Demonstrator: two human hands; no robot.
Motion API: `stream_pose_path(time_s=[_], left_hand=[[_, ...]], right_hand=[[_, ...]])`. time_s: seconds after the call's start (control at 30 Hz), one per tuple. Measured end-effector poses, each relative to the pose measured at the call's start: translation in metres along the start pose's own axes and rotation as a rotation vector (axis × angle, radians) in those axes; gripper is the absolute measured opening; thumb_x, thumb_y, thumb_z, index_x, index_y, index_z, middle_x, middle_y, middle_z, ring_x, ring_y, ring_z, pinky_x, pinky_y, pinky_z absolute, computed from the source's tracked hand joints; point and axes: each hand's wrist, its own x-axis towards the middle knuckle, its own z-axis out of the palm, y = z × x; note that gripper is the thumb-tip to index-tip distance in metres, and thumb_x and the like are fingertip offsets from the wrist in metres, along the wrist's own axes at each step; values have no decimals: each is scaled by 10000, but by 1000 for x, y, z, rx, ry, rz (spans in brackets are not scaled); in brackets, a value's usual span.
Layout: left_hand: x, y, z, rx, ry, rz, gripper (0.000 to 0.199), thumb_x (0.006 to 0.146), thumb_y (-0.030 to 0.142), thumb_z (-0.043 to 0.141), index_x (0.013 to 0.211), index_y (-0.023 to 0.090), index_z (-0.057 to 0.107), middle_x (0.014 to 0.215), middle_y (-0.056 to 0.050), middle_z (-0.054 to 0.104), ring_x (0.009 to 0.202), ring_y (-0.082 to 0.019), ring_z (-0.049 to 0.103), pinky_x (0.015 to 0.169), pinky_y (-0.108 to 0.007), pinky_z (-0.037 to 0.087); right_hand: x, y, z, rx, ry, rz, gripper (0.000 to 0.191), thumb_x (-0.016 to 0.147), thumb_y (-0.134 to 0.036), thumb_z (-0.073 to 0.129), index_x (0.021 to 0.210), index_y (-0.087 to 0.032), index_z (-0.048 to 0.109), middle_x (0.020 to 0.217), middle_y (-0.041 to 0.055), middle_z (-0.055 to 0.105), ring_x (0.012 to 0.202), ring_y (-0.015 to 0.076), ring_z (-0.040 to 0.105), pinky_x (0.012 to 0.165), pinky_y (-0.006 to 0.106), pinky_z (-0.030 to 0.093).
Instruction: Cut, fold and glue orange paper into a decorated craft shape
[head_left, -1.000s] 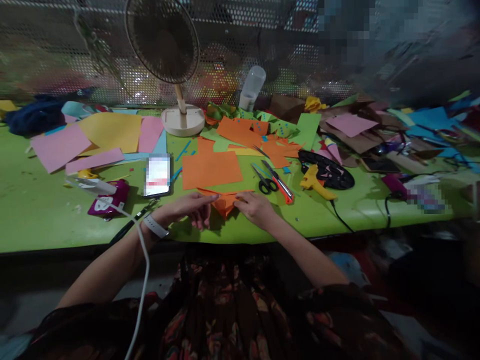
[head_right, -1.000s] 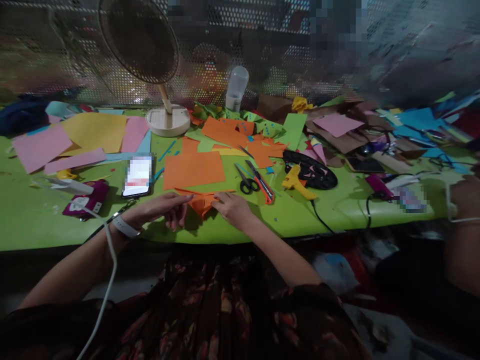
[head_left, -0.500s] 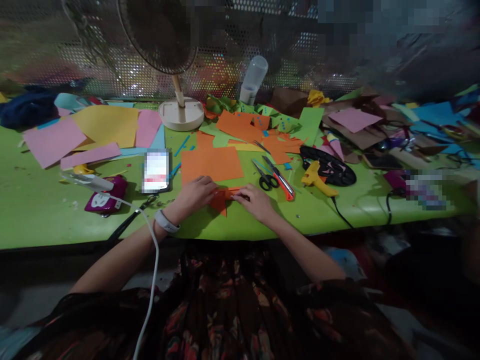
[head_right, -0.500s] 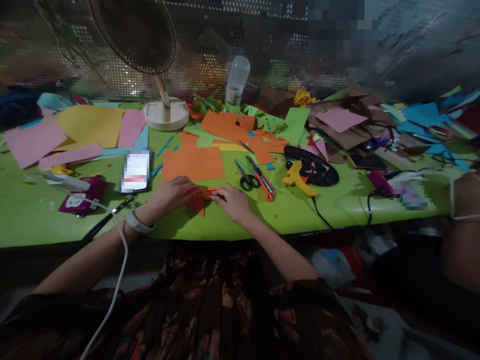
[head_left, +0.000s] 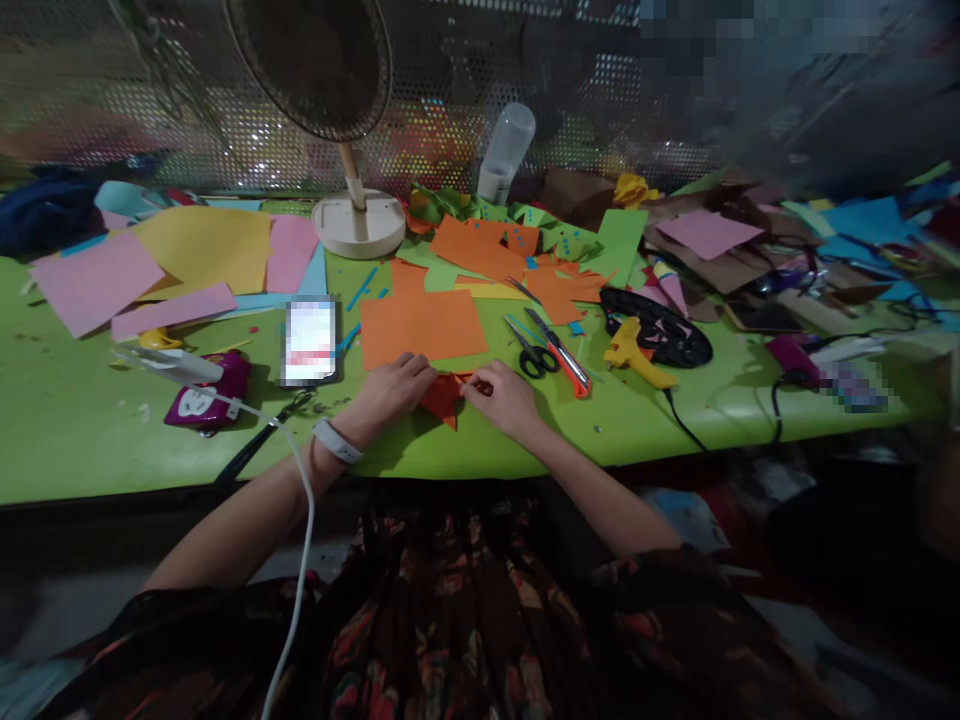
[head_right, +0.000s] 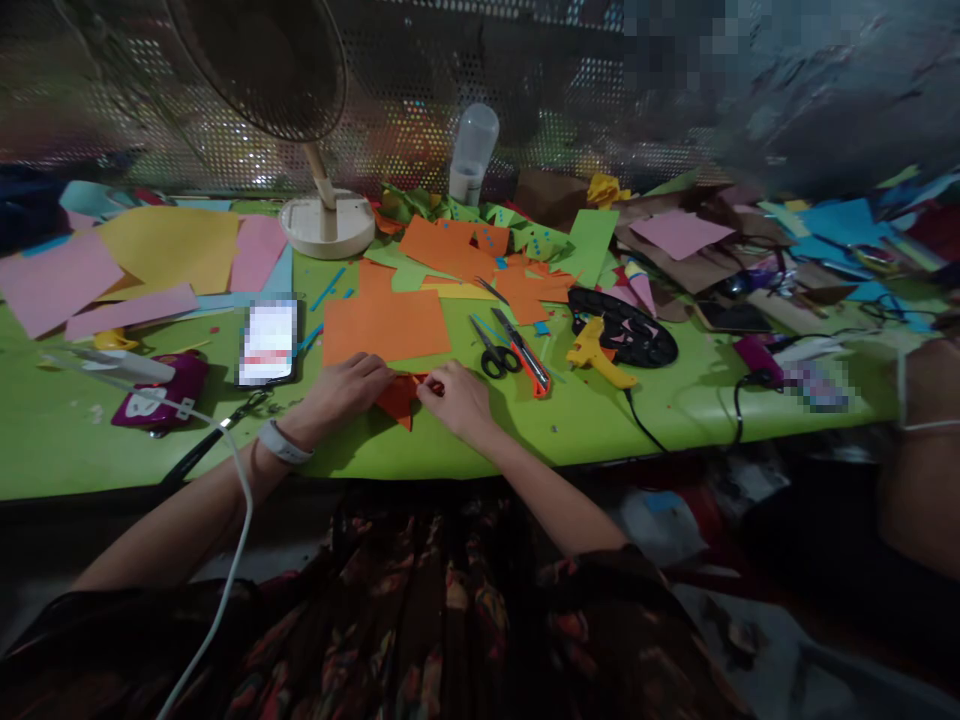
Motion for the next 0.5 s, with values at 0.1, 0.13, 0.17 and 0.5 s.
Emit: stream_pose_path(time_s=[0.1, 0.13, 0.17, 0.5], left_hand=[[-1, 2, -2, 13, -19, 1, 229, 996, 178, 440, 1044, 159, 663, 997, -122, 651, 890, -245, 570, 605, -326, 417], [-1, 3, -2, 16, -24, 2, 230, 999, 186, 439, 1054, 155, 660, 998, -122, 649, 893, -246, 566, 605, -326, 414], [-1, 3, -2, 17, -25, 0, 231, 1001, 193, 438, 1065, 154, 657, 1002, -121, 647, 898, -246, 563, 605, -325, 412], [-1, 6, -4, 25, -54, -25, 223, 1007, 188, 417, 1048, 160, 635, 1013, -120, 628, 912, -240, 540, 624, -310, 402]], right_hand=[[4, -2, 2, -20, 9, 21, 127, 872, -295, 671, 775, -219, 702, 887, 29, 659, 758, 160, 601, 682, 285, 419], [5, -2, 2, -21, 11, 22, 125, 869, -291, 670, 770, -218, 696, 880, 27, 655, 755, 159, 599, 683, 284, 420], [6, -1, 3, -18, 14, 18, 124, 868, -288, 668, 768, -217, 690, 879, 26, 653, 758, 159, 598, 684, 282, 422], [6, -1, 2, 17, -7, 15, 130, 863, -293, 661, 753, -225, 677, 858, 12, 659, 760, 155, 590, 690, 282, 413]])
